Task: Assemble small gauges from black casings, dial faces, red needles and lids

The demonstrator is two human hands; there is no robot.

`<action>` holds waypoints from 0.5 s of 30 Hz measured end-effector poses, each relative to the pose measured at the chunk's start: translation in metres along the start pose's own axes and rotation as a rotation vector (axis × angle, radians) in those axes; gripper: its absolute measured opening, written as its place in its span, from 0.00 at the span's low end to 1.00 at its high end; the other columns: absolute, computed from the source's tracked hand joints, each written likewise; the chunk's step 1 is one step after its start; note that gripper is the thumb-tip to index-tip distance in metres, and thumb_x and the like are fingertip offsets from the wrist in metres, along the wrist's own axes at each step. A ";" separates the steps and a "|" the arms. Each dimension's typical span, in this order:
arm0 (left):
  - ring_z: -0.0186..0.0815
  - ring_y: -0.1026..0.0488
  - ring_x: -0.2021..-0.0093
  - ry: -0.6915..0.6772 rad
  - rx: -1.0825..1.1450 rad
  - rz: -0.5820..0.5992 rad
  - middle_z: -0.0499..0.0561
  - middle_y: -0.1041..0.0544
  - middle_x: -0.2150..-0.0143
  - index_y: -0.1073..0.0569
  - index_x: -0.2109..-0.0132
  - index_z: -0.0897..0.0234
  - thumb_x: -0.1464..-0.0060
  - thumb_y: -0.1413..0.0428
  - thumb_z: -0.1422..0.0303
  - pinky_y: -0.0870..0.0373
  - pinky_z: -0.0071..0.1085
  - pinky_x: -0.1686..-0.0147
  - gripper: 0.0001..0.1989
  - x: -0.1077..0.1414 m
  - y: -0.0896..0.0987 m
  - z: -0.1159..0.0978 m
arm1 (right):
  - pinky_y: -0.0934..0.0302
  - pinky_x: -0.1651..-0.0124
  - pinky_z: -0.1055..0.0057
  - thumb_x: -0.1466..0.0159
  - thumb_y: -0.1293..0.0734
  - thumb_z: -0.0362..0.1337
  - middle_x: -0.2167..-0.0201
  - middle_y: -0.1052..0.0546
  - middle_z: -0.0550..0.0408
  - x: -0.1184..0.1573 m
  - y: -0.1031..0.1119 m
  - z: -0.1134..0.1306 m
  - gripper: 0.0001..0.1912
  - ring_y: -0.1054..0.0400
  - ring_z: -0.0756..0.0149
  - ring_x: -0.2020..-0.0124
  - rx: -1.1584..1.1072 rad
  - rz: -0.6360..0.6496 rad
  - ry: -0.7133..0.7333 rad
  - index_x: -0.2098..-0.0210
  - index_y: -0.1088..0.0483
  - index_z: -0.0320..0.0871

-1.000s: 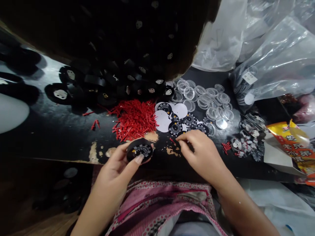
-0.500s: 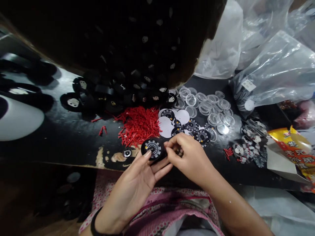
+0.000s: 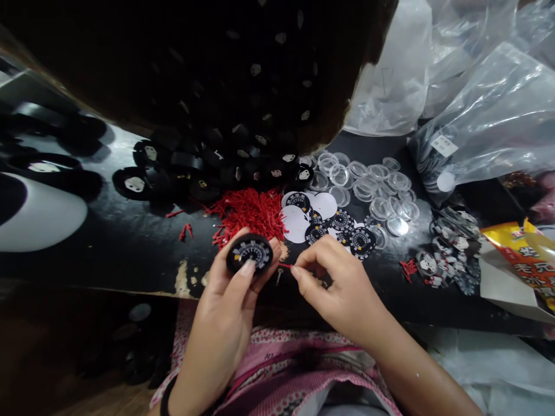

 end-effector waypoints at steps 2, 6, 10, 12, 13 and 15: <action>0.41 0.24 0.45 0.041 -0.077 0.019 0.50 0.20 0.48 0.26 0.46 0.55 0.44 0.38 0.64 0.30 0.36 0.41 0.18 -0.004 -0.001 0.003 | 0.44 0.58 0.67 0.32 0.36 0.34 0.67 0.28 0.56 0.001 -0.001 0.002 0.06 0.34 0.66 0.63 -0.037 0.023 0.019 0.66 0.31 0.43; 0.42 0.27 0.41 0.092 -0.200 0.173 0.50 0.23 0.43 0.25 0.46 0.54 0.43 0.39 0.63 0.31 0.37 0.41 0.18 -0.006 -0.006 0.015 | 0.44 0.59 0.67 0.32 0.36 0.31 0.66 0.30 0.56 0.001 -0.002 -0.001 0.05 0.35 0.66 0.64 0.031 0.031 -0.006 0.65 0.30 0.43; 0.40 0.29 0.39 0.025 -0.295 0.210 0.49 0.24 0.42 0.26 0.45 0.53 0.42 0.39 0.63 0.36 0.35 0.37 0.18 -0.004 -0.005 0.014 | 0.44 0.60 0.69 0.32 0.36 0.31 0.67 0.31 0.56 0.002 -0.001 -0.003 0.05 0.36 0.66 0.64 0.018 0.047 -0.026 0.66 0.31 0.42; 0.41 0.28 0.41 -0.020 -0.351 0.200 0.50 0.22 0.44 0.25 0.47 0.56 0.43 0.39 0.63 0.35 0.35 0.38 0.16 -0.003 -0.007 0.007 | 0.44 0.62 0.70 0.32 0.37 0.31 0.67 0.31 0.56 0.003 0.000 -0.003 0.05 0.36 0.67 0.65 -0.014 0.046 -0.035 0.66 0.31 0.43; 0.42 0.27 0.42 -0.048 -0.385 0.186 0.51 0.21 0.45 0.25 0.49 0.57 0.44 0.39 0.63 0.34 0.36 0.39 0.16 -0.002 -0.009 0.003 | 0.44 0.62 0.71 0.32 0.37 0.31 0.67 0.31 0.56 0.003 0.000 -0.003 0.06 0.36 0.68 0.66 -0.031 0.044 -0.041 0.66 0.32 0.43; 0.44 0.25 0.44 -0.099 -0.457 0.144 0.52 0.20 0.48 0.24 0.53 0.59 0.46 0.38 0.63 0.31 0.37 0.42 0.14 0.000 -0.011 -0.004 | 0.44 0.63 0.72 0.32 0.37 0.30 0.68 0.31 0.57 0.005 0.000 -0.002 0.07 0.36 0.68 0.67 -0.060 0.041 -0.045 0.67 0.33 0.43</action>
Point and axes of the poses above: each hand's wrist, its own x-axis away from the middle knuckle, its own y-axis out of the back of the hand, z = x × y, the point moved 6 cm from there along -x, towards the middle knuckle
